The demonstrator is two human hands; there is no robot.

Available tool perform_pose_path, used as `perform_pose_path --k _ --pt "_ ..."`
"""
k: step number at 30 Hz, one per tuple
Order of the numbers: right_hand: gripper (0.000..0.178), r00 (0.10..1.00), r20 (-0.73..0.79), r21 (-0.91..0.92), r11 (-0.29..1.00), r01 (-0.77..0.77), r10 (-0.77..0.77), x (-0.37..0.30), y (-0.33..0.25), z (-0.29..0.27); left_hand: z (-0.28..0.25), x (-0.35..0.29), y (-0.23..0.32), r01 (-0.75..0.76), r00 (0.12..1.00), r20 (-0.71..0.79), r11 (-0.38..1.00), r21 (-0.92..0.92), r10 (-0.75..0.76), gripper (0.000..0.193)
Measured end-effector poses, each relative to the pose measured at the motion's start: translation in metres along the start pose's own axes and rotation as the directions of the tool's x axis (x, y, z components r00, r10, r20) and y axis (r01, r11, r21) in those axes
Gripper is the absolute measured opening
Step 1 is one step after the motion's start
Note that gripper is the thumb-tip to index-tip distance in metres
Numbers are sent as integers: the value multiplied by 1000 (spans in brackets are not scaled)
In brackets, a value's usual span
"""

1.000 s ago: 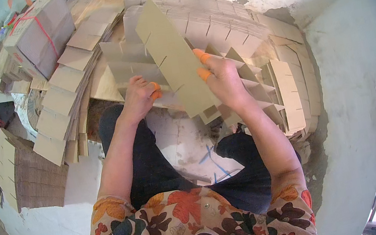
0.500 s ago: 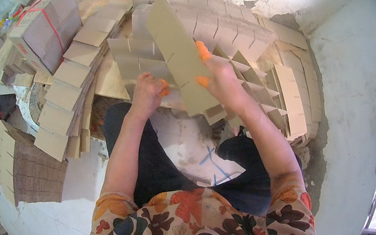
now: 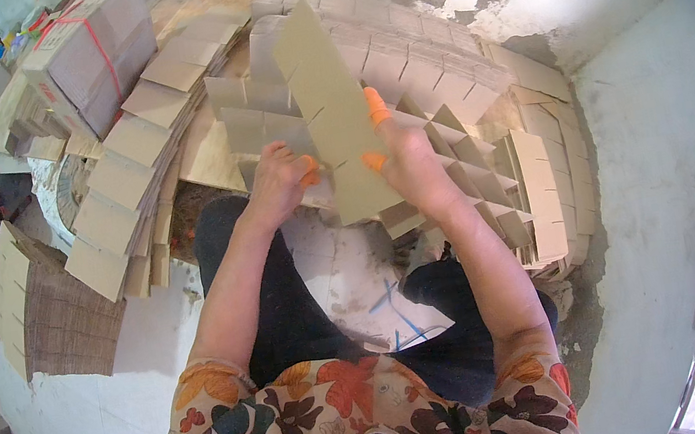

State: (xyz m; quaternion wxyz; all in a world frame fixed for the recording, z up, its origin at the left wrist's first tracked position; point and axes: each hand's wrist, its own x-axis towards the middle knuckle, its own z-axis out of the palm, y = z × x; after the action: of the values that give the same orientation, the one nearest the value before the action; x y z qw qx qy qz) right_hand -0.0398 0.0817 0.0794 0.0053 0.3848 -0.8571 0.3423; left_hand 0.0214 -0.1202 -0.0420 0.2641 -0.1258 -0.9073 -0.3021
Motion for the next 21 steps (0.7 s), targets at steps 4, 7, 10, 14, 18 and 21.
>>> perform_pose_path --k 4,7,10,14,18,21 --pt "74 998 -59 53 999 -5 8 -4 -5 6 -2 0 -2 9 1000 -1 1000 -10 -9 15" --pt "75 998 -53 55 997 46 -43 -4 5 8 -2 2 0 7 1000 -1 1000 -16 -7 16" --pt "67 1000 -25 90 996 18 -16 -2 5 7 3 -1 -3 -29 1000 -12 1000 3 29 17" --pt "41 978 95 96 976 -194 185 -2 -8 11 -3 0 1 -10 998 54 1000 -26 11 16" --pt "40 979 170 -63 992 -108 117 7 5 27 -4 6 7 -41 999 -4 999 -2 41 15" --pt "58 963 233 -201 976 -86 133 20 7 26 1 7 1 -20 1000 -15 999 25 20 15"
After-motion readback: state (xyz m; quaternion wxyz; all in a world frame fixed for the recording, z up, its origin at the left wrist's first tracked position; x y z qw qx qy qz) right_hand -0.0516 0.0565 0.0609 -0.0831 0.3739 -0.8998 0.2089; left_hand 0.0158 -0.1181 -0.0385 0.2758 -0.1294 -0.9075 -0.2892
